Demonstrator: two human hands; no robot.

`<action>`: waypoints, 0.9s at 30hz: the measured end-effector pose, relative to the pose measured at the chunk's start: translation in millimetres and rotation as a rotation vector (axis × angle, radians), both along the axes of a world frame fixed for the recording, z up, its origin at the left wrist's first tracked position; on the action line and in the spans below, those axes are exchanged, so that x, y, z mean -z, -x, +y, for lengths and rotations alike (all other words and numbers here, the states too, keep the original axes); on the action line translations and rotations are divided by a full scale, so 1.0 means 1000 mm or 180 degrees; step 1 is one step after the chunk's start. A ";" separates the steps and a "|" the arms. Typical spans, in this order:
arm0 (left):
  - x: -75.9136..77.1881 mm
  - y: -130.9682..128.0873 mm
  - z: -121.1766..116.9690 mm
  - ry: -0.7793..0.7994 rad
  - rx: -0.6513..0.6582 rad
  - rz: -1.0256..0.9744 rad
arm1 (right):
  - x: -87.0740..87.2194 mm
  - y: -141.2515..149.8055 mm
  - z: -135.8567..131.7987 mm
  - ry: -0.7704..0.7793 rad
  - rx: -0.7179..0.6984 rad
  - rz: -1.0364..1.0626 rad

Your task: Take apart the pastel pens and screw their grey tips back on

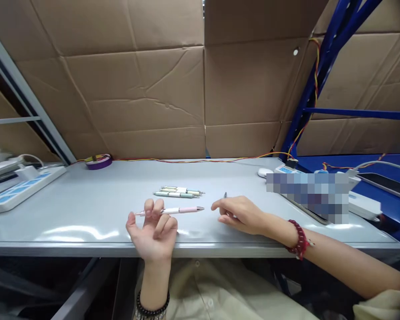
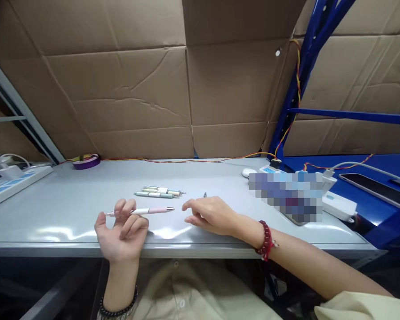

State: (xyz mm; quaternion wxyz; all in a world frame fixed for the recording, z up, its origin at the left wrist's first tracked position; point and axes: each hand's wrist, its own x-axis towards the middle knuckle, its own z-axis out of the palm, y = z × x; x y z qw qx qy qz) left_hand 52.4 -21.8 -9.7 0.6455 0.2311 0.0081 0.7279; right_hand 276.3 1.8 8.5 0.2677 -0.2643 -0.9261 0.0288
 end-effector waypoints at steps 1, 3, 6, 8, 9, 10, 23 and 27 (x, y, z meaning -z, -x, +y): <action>0.001 0.001 0.000 0.0000 -0.0012 -0.0019 | 0.000 -0.001 0.000 0.0012 0.0055 -0.0016; 0.001 0.001 -0.001 0.0037 -0.0007 -0.0036 | -0.001 -0.001 0.000 0.0016 0.0115 -0.0057; 0.002 0.000 -0.002 0.0021 0.0019 -0.0018 | -0.001 0.000 0.000 0.0014 0.0125 -0.0145; 0.002 -0.001 -0.002 -0.0041 0.0101 0.0051 | -0.001 0.002 0.001 0.0054 0.0174 -0.0196; 0.002 -0.002 -0.002 -0.0085 0.0159 0.0087 | 0.000 0.002 0.001 0.0085 0.0211 -0.0222; 0.003 -0.002 -0.003 -0.0128 0.0227 0.0111 | 0.000 0.003 0.001 0.0111 0.0236 -0.0240; -0.003 -0.014 -0.009 -0.0235 0.0382 0.1107 | 0.001 0.004 0.003 -0.0283 -0.0160 0.0422; -0.003 -0.015 -0.009 -0.0314 0.0296 0.1121 | 0.001 0.006 0.006 0.0040 -0.0201 0.0460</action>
